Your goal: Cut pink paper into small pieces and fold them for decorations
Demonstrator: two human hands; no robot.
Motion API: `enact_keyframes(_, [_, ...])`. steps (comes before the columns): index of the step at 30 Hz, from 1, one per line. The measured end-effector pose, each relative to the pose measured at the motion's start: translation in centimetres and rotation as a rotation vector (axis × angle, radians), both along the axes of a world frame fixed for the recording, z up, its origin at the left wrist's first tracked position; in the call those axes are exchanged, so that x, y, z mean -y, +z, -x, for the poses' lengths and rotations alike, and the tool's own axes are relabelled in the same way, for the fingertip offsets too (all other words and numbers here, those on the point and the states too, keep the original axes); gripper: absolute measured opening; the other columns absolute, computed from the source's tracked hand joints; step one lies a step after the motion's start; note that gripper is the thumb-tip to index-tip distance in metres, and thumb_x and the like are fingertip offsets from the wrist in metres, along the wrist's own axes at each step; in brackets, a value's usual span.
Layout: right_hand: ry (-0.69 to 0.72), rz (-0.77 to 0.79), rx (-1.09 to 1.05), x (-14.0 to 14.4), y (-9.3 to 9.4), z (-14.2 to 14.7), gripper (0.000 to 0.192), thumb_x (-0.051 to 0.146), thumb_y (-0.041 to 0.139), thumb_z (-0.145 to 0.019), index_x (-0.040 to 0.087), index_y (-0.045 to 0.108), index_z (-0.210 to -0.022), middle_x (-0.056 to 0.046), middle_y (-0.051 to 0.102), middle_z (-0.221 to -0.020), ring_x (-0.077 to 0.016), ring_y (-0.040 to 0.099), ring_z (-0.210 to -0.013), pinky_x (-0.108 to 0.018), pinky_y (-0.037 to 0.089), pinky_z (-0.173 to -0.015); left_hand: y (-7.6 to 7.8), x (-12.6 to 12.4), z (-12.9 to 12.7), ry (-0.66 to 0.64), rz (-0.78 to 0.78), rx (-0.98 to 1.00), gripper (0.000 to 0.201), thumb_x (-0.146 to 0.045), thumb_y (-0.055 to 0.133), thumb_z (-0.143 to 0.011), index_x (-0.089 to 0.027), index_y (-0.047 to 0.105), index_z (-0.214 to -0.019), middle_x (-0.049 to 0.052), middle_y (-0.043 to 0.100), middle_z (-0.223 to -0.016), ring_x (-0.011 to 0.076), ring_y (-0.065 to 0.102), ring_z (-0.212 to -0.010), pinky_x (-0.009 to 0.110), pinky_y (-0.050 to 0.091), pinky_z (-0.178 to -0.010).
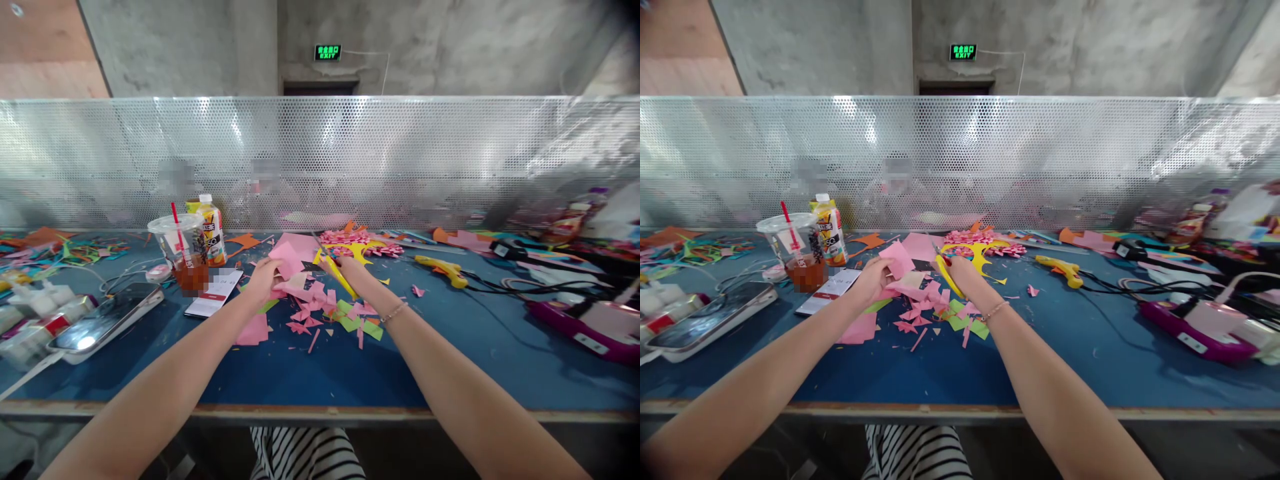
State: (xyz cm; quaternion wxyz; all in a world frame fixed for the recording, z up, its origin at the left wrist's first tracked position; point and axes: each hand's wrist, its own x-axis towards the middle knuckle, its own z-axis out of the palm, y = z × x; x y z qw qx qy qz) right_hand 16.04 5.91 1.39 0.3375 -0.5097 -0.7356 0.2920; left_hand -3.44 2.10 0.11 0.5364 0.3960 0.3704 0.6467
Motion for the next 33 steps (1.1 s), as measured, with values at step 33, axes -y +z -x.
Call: enact_keyframes(33, [0.198, -0.164, -0.406, 2.0, -0.9, 2.7, 0.036, 0.024, 0.062, -0.064, 0.018, 0.044, -0.095, -0.002, 0.054, -0.09, -0.0108, 0.056, -0.072, -0.025, 0.049, -0.061, -0.1, 0.8, -0.3, -0.015, -0.143, -0.203, 0.022, -0.026, 0.071, -0.055, -0.013, 0.06, -0.069, 0.0, 0.059, -0.063, 0.0105, 0.054, -0.054, 0.026, 0.046, -0.056])
